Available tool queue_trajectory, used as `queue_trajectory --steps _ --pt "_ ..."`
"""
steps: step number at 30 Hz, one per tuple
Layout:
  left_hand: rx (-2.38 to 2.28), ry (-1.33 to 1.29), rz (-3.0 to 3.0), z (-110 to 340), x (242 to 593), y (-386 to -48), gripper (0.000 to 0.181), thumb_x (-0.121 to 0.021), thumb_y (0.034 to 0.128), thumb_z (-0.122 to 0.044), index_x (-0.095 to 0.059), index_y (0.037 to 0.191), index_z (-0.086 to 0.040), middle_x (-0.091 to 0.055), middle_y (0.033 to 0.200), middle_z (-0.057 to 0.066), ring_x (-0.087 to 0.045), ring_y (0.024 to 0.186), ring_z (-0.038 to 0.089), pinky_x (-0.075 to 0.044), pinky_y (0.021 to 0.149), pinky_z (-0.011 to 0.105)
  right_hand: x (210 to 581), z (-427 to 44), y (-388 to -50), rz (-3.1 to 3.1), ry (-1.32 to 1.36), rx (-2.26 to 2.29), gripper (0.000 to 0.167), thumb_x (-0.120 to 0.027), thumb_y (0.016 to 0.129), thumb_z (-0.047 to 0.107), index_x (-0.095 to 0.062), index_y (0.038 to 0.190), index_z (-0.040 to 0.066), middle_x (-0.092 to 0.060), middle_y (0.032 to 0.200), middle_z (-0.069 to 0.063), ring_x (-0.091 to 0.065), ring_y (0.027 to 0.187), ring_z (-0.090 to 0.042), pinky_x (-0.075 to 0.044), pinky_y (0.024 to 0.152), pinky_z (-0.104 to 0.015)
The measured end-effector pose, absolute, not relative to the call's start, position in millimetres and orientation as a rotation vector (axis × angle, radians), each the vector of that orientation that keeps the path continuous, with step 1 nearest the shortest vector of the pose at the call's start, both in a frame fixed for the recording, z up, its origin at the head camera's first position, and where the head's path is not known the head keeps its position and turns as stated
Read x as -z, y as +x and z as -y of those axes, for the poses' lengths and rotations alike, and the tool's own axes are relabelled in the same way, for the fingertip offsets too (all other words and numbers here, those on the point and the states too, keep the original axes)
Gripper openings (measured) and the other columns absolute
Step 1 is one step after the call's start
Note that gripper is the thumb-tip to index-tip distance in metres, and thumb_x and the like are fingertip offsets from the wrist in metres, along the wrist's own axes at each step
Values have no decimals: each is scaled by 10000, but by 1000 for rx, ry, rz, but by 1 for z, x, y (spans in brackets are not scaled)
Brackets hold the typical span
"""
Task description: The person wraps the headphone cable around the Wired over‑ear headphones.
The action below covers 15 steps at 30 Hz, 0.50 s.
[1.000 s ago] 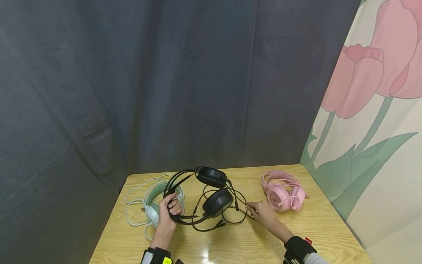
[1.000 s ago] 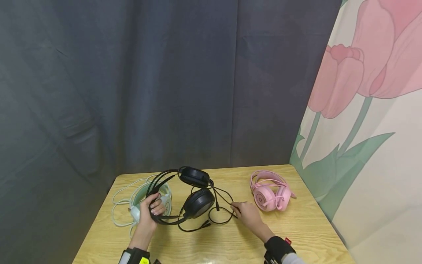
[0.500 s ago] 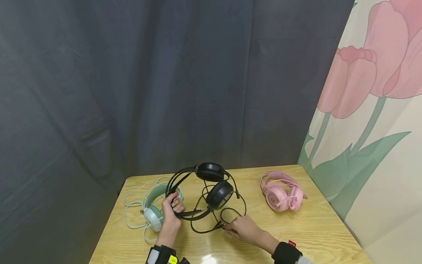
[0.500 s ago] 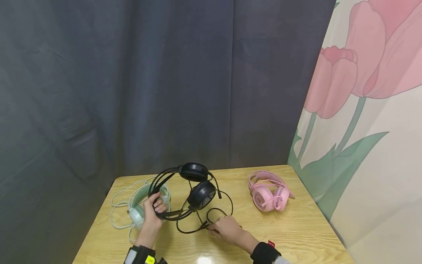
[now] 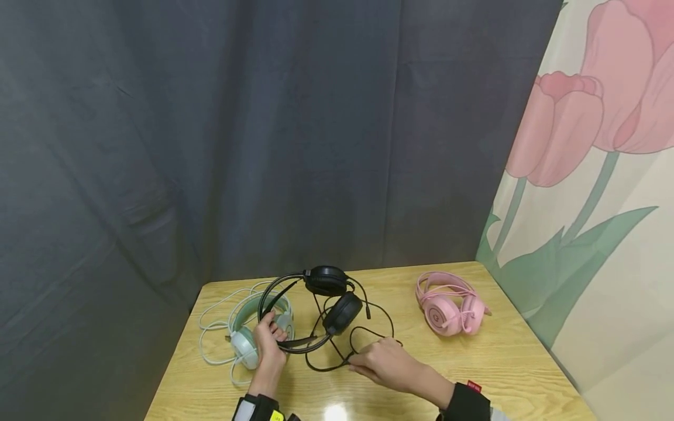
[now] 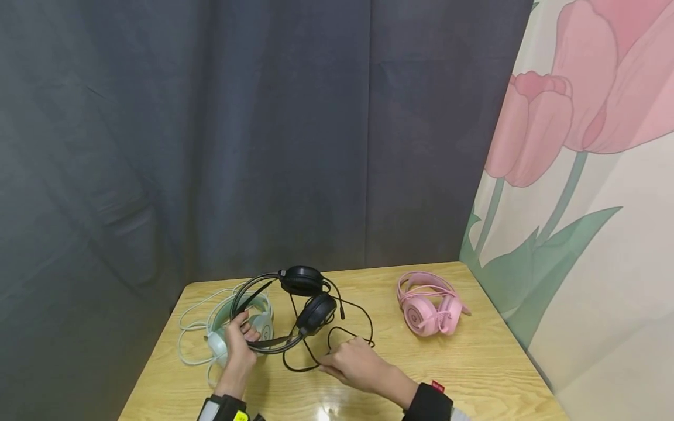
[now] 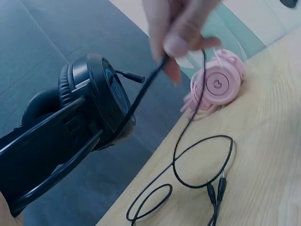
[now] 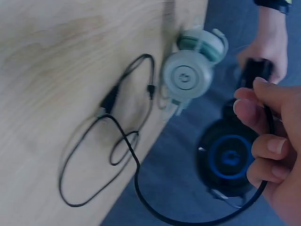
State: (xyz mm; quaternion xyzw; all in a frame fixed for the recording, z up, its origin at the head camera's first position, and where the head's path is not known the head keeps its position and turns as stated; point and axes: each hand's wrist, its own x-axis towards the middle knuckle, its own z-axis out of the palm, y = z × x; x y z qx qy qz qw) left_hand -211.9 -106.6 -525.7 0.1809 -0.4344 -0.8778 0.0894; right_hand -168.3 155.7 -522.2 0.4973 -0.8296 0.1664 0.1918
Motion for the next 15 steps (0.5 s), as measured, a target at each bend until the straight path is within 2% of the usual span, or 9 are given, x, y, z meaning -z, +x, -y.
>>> queue_trajectory --steps 5,10,15 --pt "2500 503 1431 106 530 -211 342 -498 977 -84 -302 704 -148 -216 574 -53 -253 440 41 -267 455 155 505 -156 -163 2370 1386 -385 284 -632 968 309 -537 706 254 -429 634 201 -275 541 108 -174 452 -87" --pt "2401 473 1531 109 535 -212 226 -531 931 -40 -370 789 -108 -277 590 -52 -270 447 41 -280 449 148 490 -164 -164 2428 1374 -356 93 -732 881 188 -682 819 236 -560 700 174 -400 576 122 -278 477 -81" --pt "2436 386 1547 112 536 -210 248 -529 866 12 -352 746 -114 -276 571 -54 -269 430 35 -271 420 146 477 -176 -175 2304 1354 -344 98 -768 822 143 -687 829 198 -562 712 134 -471 584 63 -375 491 -113"
